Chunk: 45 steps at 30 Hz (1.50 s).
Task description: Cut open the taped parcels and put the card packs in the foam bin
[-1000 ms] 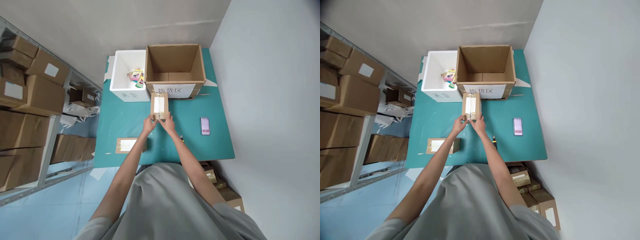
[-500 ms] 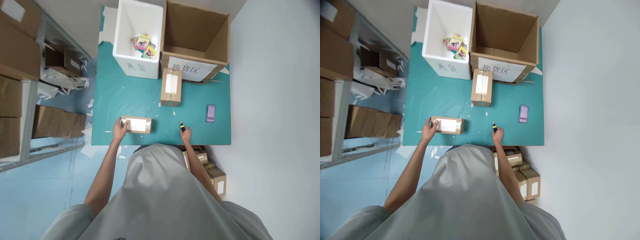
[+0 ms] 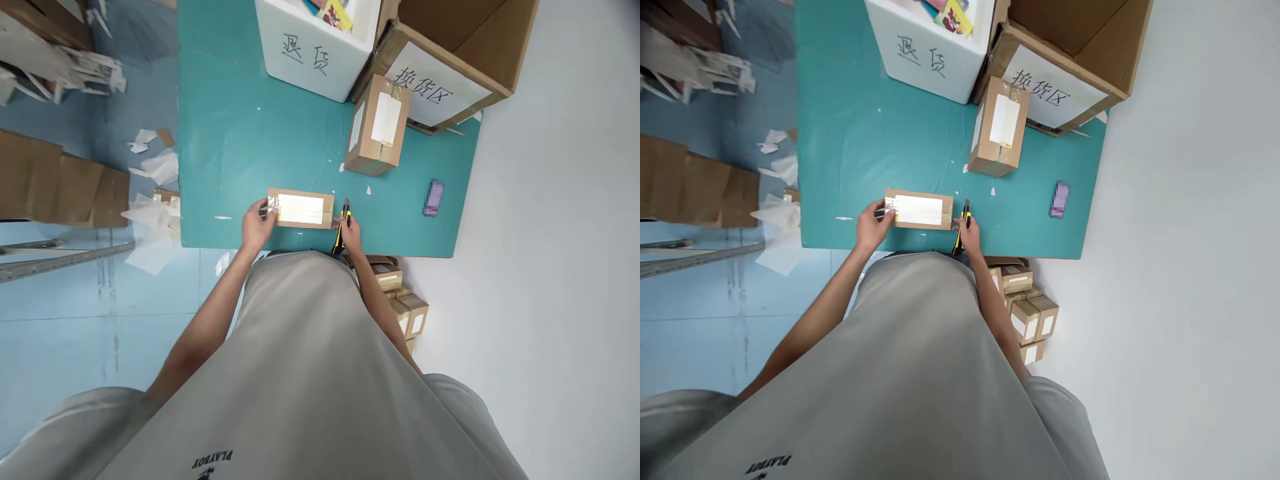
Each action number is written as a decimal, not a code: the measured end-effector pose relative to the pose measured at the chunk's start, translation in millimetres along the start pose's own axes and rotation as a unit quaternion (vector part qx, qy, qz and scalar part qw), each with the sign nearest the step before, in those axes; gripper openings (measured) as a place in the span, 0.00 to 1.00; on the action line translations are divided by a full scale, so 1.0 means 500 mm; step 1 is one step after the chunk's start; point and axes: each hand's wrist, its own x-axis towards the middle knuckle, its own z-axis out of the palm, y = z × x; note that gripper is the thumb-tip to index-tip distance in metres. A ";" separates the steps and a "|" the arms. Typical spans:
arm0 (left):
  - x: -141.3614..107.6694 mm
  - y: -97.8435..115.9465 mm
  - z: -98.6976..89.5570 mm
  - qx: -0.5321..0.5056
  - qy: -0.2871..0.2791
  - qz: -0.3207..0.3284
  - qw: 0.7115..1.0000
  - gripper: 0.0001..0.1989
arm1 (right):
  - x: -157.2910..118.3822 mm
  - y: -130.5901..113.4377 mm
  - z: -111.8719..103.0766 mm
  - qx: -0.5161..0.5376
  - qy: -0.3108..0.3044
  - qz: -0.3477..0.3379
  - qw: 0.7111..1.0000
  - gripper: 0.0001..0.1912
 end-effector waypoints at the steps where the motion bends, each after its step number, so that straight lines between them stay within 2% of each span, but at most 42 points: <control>1: -0.009 0.001 -0.002 0.005 -0.008 -0.007 1.000 0.27 | -0.008 -0.002 -0.004 -0.020 0.006 -0.004 1.000 0.20; 4: -0.032 0.002 -0.009 0.009 -0.042 -0.010 0.999 0.39 | -0.031 -0.007 -0.031 -0.103 0.014 -0.020 0.994 0.23; 6: -0.041 0.001 -0.014 0.012 -0.053 0.029 0.998 0.43 | -0.043 -0.018 -0.053 -0.173 0.017 -0.032 0.984 0.25; 9: -0.043 -0.006 -0.021 0.028 -0.068 0.105 0.992 0.30 | -0.061 -0.054 -0.071 -0.287 0.026 -0.069 0.955 0.29; 11: -0.039 -0.013 -0.024 0.025 -0.086 0.120 0.989 0.23 | -0.073 -0.092 -0.067 -0.353 0.002 -0.118 0.928 0.30; 14: -0.032 -0.020 -0.025 -0.014 -0.112 0.119 0.986 0.23 | -0.086 -0.157 -0.035 -0.433 -0.100 -0.201 0.873 0.28; 17: -0.029 -0.023 -0.023 -0.049 -0.121 0.114 0.985 0.24 | -0.088 -0.212 0.017 -0.504 -0.200 -0.244 0.804 0.25; 20: -0.027 -0.027 -0.017 -0.062 -0.121 0.107 0.985 0.25 | -0.079 -0.245 0.065 -0.567 -0.234 -0.254 0.747 0.25; 23: -0.025 -0.033 -0.009 -0.070 -0.119 0.105 0.985 0.25 | -0.066 -0.262 0.093 -0.602 -0.239 -0.262 0.716 0.27; 27: -0.023 -0.041 -0.003 -0.075 -0.114 0.106 0.985 0.26 | -0.057 -0.273 0.104 -0.616 -0.248 -0.266 0.698 0.27; 34: -0.023 -0.042 -0.004 -0.076 -0.112 0.110 0.985 0.27 | -0.066 -0.286 0.110 -0.618 -0.244 -0.257 0.702 0.27; 45: -0.027 -0.038 -0.005 -0.080 -0.102 0.107 0.986 0.26 | -0.070 -0.314 0.123 -0.681 -0.241 -0.265 0.639 0.23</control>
